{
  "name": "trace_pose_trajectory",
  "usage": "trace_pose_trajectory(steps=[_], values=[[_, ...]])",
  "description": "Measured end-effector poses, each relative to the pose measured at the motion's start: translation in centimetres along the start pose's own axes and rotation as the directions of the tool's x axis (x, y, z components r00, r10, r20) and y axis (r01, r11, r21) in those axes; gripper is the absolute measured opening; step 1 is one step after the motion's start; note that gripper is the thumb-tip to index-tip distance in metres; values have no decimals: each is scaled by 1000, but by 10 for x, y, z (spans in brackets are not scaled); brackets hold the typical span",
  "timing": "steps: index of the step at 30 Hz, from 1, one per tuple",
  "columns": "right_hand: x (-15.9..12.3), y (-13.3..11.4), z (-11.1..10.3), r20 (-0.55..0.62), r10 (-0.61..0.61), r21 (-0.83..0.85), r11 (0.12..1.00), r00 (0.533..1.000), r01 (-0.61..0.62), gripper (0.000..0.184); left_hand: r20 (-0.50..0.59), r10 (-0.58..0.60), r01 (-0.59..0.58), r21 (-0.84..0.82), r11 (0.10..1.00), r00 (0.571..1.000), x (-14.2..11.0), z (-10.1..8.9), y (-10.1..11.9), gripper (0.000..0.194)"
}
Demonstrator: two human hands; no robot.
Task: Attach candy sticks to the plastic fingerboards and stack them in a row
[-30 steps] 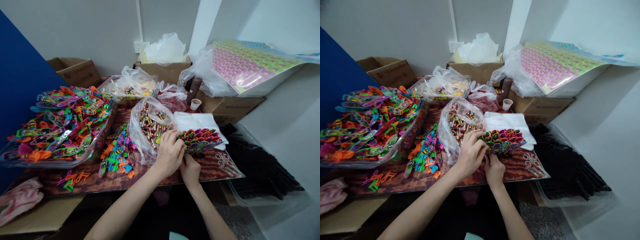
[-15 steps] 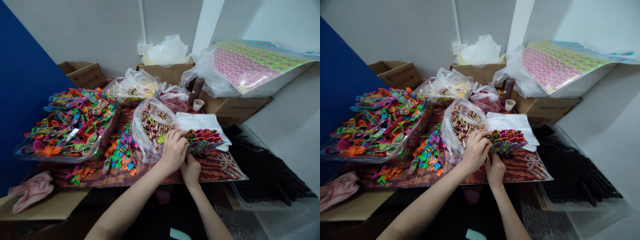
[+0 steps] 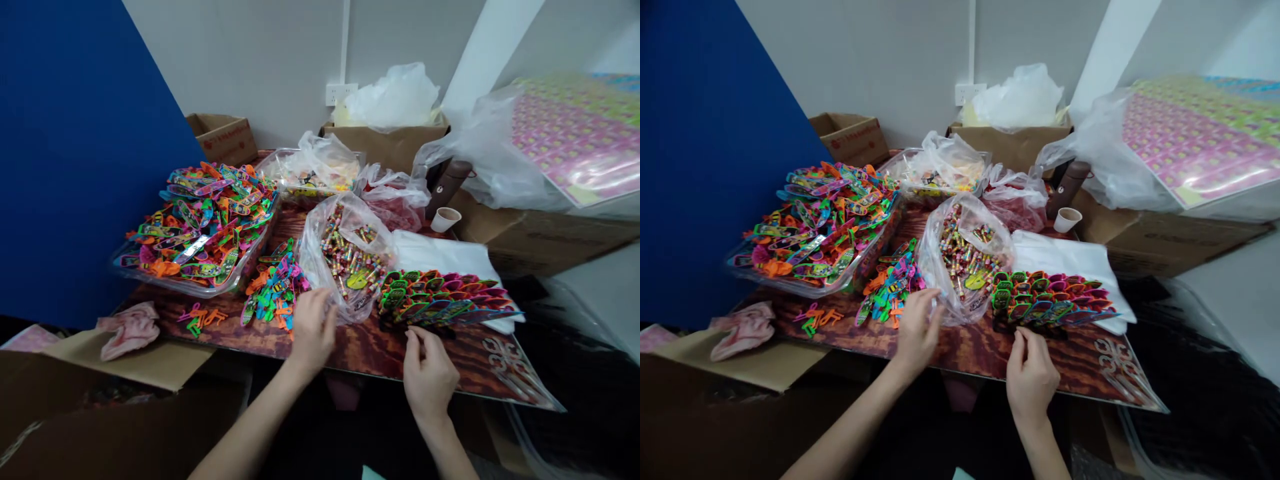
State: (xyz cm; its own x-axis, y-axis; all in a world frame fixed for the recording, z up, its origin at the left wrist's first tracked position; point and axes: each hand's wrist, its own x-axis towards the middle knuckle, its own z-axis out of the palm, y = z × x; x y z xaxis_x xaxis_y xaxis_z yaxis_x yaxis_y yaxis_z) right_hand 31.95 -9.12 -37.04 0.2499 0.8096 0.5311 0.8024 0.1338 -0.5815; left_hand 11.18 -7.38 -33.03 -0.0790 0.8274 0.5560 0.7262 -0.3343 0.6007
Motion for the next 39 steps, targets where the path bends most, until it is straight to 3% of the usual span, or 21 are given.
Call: trace_pose_trajectory(steps=[3,5,8,9,11,14,17,19,21,23,26,27,28,29,31,33,35,37,39], values=[[4,-30,11,102,-123,128,986,987,110,25,-13,-230,225,266,937,973,-7,-19,-47,23],[16,-48,33,255,-167,131,982,952,137,26,50,-285,237,431,871,957,-7,-23,-62,31],[40,-66,73,444,-41,-29,998,895,59,28,124,-308,185,575,797,943,-2,-17,-63,50],[47,-68,85,457,-12,-55,998,890,41,28,138,-316,177,594,784,939,-1,-14,-61,54],[58,-69,104,475,18,-78,997,880,22,30,159,-335,183,591,786,929,2,-9,-60,54],[62,-63,114,491,9,-65,998,871,26,39,133,-365,268,462,845,921,1,-11,-67,52],[55,-56,109,468,9,189,976,884,-110,46,80,-445,421,215,881,892,-2,-21,-77,49],[50,-56,102,477,53,429,857,877,-285,36,100,-479,476,58,878,872,-3,-30,-80,36],[48,-62,92,532,87,530,741,842,-412,30,137,-467,479,-73,875,874,-4,-38,-77,21],[50,-72,80,650,76,571,607,756,-552,32,174,-426,453,-172,875,888,-3,-44,-69,16],[54,-88,62,808,-42,579,246,588,-778,36,202,-360,401,-220,889,911,-1,-52,-53,15],[55,-92,56,828,-74,559,168,555,-812,39,207,-337,379,-212,901,918,0,-53,-48,14],[56,-96,52,834,-79,551,147,545,-822,39,210,-314,355,-199,913,926,0,-55,-43,14],[55,-99,48,828,-58,559,158,558,-814,37,218,-290,332,-186,925,932,1,-56,-40,14],[53,-102,43,771,14,614,250,636,-749,29,246,-246,289,-161,944,938,2,-58,-33,16],[51,-103,38,652,47,670,432,756,-604,21,284,-211,256,-132,958,935,3,-60,-28,18],[50,-104,31,512,-26,668,641,858,-379,16,326,-178,219,-92,971,928,5,-61,-24,20],[49,-106,24,430,-148,622,764,891,-173,11,369,-135,166,-54,985,920,6,-62,-20,22],[48,-106,20,427,-242,599,798,871,-72,9,393,-87,105,-23,994,915,8,-63,-17,24]])
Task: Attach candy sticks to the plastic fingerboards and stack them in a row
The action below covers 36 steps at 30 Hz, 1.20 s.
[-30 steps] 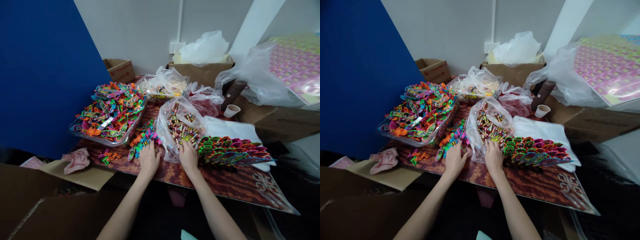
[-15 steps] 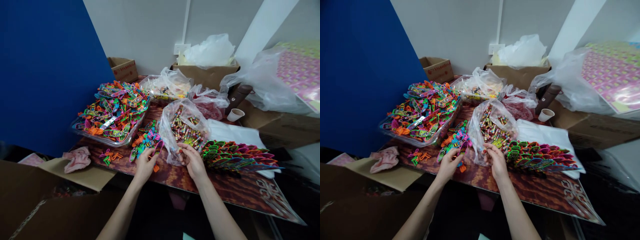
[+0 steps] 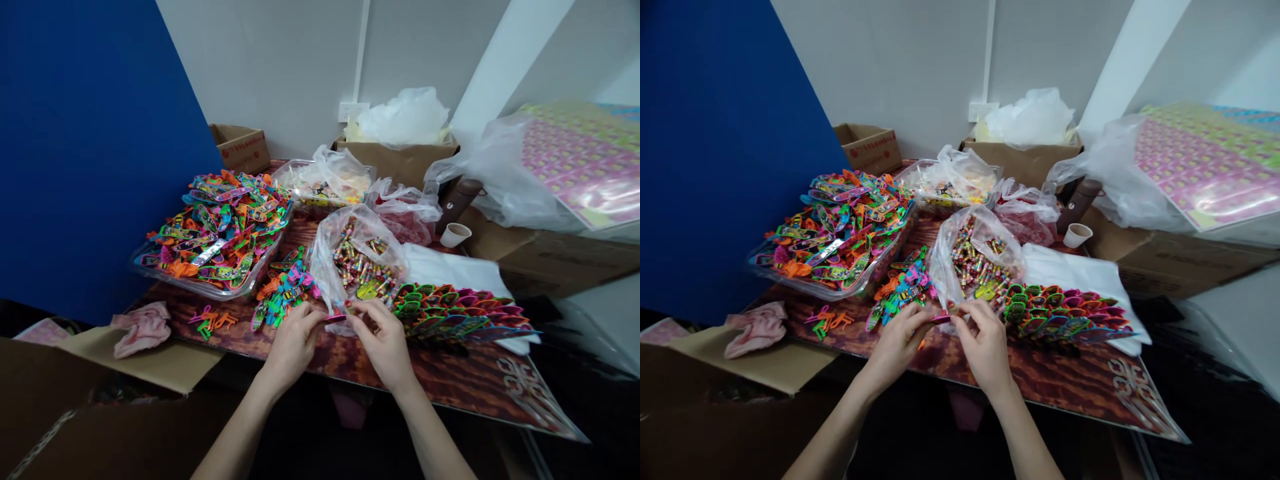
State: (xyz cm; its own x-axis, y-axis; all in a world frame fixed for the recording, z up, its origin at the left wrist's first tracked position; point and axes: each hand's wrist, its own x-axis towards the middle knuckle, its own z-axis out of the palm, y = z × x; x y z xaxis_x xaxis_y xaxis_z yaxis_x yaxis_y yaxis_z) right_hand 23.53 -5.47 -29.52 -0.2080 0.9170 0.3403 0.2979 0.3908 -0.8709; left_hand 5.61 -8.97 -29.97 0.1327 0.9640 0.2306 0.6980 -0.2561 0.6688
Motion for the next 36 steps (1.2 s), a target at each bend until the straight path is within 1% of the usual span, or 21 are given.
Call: trace_pose_trajectory(steps=[2,3,5,7,9,11,12,13,15,17,18,20,22,23,24,25,27,29,30,33,36], values=[[-2,0,0,57,-5,-25,1000,998,7,10,3,27,-27,40,999,1000,1,-1,3,26],[-3,1,0,67,2,-31,1000,998,0,9,4,28,-28,45,999,1000,2,-1,4,26],[-3,4,1,46,27,-27,999,999,-26,7,25,10,-10,4,1000,1000,3,-2,5,23],[-1,6,-1,23,57,-18,998,998,-57,8,74,-12,19,-89,996,997,3,-1,6,19],[4,6,-5,30,64,-27,998,997,-63,8,126,-37,61,-190,980,991,2,0,5,14],[11,3,-11,66,47,-59,997,997,-43,8,193,-75,132,-307,942,978,0,3,4,12],[15,0,-14,93,34,-78,997,995,-27,8,239,-91,179,-377,909,967,0,6,4,14],[19,-2,-16,124,21,-96,995,992,-10,8,297,-99,230,-449,863,950,-1,8,3,16],[27,-8,-17,194,5,-118,993,981,19,9,429,-90,349,-575,740,899,-1,14,4,19],[33,-13,-13,248,-9,-105,994,969,36,10,535,-81,466,-641,609,841,-1,21,4,23],[35,-14,-10,260,-16,-89,995,966,41,10,562,-86,507,-656,559,822,0,24,5,25],[38,-15,-4,241,-27,-44,998,970,39,8,565,-125,543,-673,503,816,2,30,5,29],[36,-13,0,161,-5,20,1000,987,2,7,539,-171,550,-696,462,825,4,33,4,32],[33,-10,1,111,30,66,997,993,-38,7,526,-197,556,-716,421,827,6,34,3,33],[28,-7,0,72,79,120,989,994,-87,9,518,-224,564,-744,359,826,7,33,2,34],[23,-4,-1,56,132,171,975,990,-140,12,509,-250,565,-777,279,824,9,33,1,35],[8,2,-6,92,223,232,943,970,-239,18,496,-289,542,-833,107,819,13,31,0,36],[-10,5,-9,160,266,213,931,951,-296,24,491,-300,503,-863,-42,818,16,30,-2,38],[-18,5,-9,185,272,186,934,944,-306,26,489,-302,483,-870,-100,818,17,31,-2,38],[-36,-2,-7,222,250,123,952,942,-282,29,493,-316,444,-870,-215,811,20,34,-1,36],[-43,-10,-3,227,200,106,968,953,-229,28,520,-327,456,-852,-257,789,20,36,3,35]])
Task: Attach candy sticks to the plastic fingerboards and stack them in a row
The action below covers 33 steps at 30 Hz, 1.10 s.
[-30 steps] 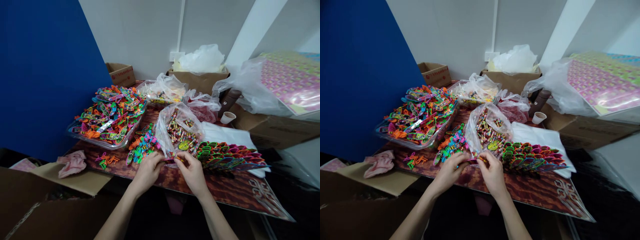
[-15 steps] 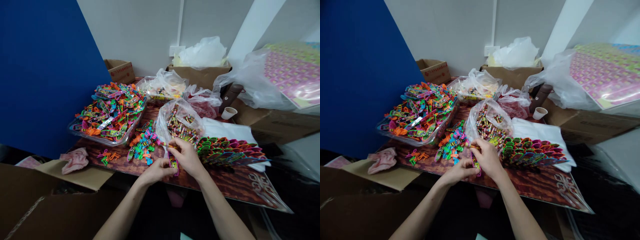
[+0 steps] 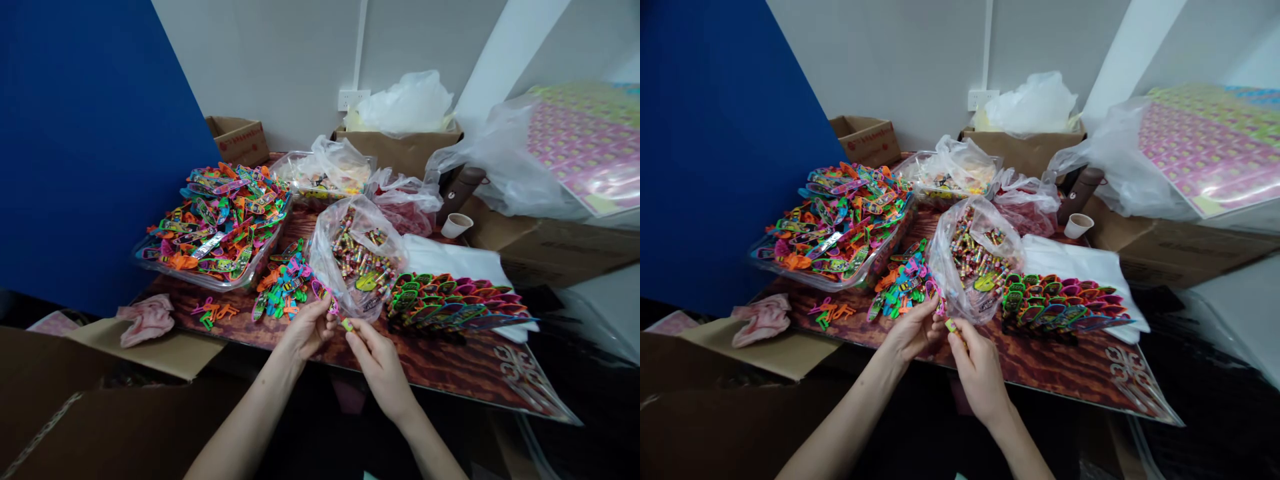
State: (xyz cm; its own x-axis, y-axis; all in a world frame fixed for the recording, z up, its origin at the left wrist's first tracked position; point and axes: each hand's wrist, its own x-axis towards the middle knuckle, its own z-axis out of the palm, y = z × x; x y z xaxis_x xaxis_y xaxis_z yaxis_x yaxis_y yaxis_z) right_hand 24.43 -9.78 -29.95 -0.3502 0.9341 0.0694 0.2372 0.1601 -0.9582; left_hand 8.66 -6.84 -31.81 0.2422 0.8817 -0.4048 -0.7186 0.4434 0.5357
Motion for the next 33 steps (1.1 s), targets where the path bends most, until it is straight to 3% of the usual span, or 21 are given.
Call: trace_pose_trajectory(steps=[4,9,15,19,22,25,27,28,30,33], values=[[-2,-4,3,-36,-23,-75,997,999,20,26,-16,-4,4,15,1000,1000,-4,6,-1,34],[-4,2,5,-67,-83,-224,972,994,66,24,-21,81,-79,77,994,997,-7,9,-2,37],[-8,10,9,-91,-338,-570,789,937,229,31,-82,157,-139,195,971,984,-10,10,-2,41],[-6,16,16,-101,-328,-685,707,939,173,33,-124,186,-153,237,959,975,-6,11,-5,43],[-1,20,22,-179,-297,-681,725,938,100,34,-155,224,-184,240,953,962,0,13,-7,45],[3,20,20,-244,-207,-479,875,947,68,30,-161,243,-192,281,940,957,4,16,-7,45],[6,19,14,-194,-18,-167,986,981,-15,28,-148,249,-193,315,929,957,5,18,-6,45],[6,19,11,-135,100,21,995,986,-98,29,-145,251,-193,326,926,957,5,18,-7,45],[7,20,3,17,294,342,896,956,-282,33,-147,255,-193,341,920,956,5,18,-8,45],[5,22,-3,224,371,587,687,901,-429,34,-128,250,-183,388,903,960,6,16,-13,44]])
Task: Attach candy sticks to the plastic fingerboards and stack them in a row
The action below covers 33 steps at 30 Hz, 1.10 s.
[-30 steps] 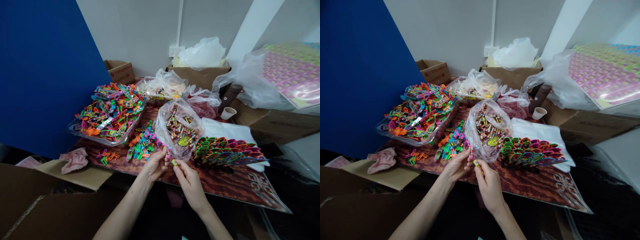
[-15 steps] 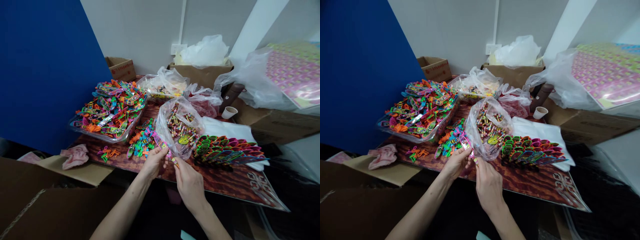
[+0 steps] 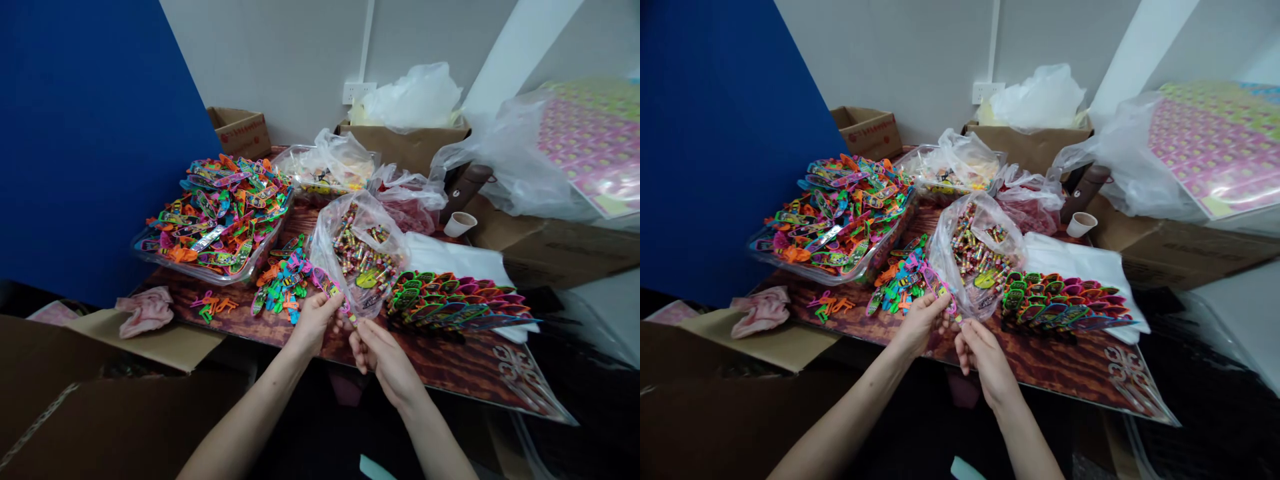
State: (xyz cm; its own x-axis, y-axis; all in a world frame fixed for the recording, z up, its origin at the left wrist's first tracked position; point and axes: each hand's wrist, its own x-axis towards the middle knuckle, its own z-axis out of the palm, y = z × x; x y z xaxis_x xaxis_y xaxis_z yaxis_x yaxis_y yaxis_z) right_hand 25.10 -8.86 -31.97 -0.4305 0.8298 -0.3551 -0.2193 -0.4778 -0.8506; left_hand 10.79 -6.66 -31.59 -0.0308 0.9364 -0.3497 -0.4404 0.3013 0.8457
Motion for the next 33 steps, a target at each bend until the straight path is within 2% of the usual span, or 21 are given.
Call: trace_pose_trajectory(steps=[3,5,7,8,10,11,12,13,14,16,17,19,21,22,24,26,29,30,31,33], values=[[-2,6,-2,112,52,125,990,992,-66,33,47,9,-13,71,997,999,0,0,-7,44],[-3,12,0,40,9,71,997,999,-12,32,55,14,-19,98,995,998,0,1,-10,44],[-5,19,4,-108,-151,-166,977,983,132,32,57,20,-27,113,993,998,-2,2,-13,43],[-6,22,5,-172,-266,-329,923,949,199,31,60,27,-34,118,992,998,-2,4,-13,43],[-8,26,7,-230,-470,-596,760,852,258,29,70,43,-52,126,991,997,-4,6,-14,42],[-8,26,7,-237,-520,-657,708,820,259,29,75,52,-61,132,989,996,-4,7,-14,42],[-9,26,6,-244,-522,-660,707,817,255,29,79,59,-69,141,988,995,-5,8,-15,42],[-9,25,5,-247,-476,-607,755,844,248,30,84,62,-74,153,986,995,-5,8,-15,41],[-10,23,3,-236,-385,-500,835,892,228,31,90,63,-77,163,984,994,-6,8,-16,41],[-9,19,0,-144,-161,-189,973,976,132,33,99,63,-79,175,981,993,-8,7,-17,41],[-9,17,-1,-73,-72,-32,997,995,70,33,103,61,-78,177,981,993,-9,6,-17,41],[-9,15,-2,54,1,191,982,999,-12,32,119,56,-77,179,981,991,-12,5,-16,42],[-9,14,0,105,-17,275,961,994,-13,31,134,58,-82,183,980,989,-14,5,-13,42],[-9,15,1,95,-33,264,965,995,7,31,144,57,-83,180,980,988,-14,6,-11,42],[-9,17,2,23,-92,134,987,996,88,32,158,70,-98,178,979,985,-14,8,-7,41],[-9,19,3,-70,-225,-128,968,972,215,32,160,97,-127,194,973,982,-12,10,-4,40],[-10,23,3,-136,-478,-528,776,868,345,29,143,117,-147,227,963,983,-10,12,-4,40],[-11,23,3,-136,-524,-595,722,841,354,28,140,112,-142,232,962,984,-9,12,-5,40],[-11,24,2,-136,-537,-611,707,833,356,27,138,105,-136,235,962,985,-9,13,-6,40],[-10,24,1,-135,-465,-504,793,875,343,28,130,96,-125,236,964,987,-9,14,-7,41]])
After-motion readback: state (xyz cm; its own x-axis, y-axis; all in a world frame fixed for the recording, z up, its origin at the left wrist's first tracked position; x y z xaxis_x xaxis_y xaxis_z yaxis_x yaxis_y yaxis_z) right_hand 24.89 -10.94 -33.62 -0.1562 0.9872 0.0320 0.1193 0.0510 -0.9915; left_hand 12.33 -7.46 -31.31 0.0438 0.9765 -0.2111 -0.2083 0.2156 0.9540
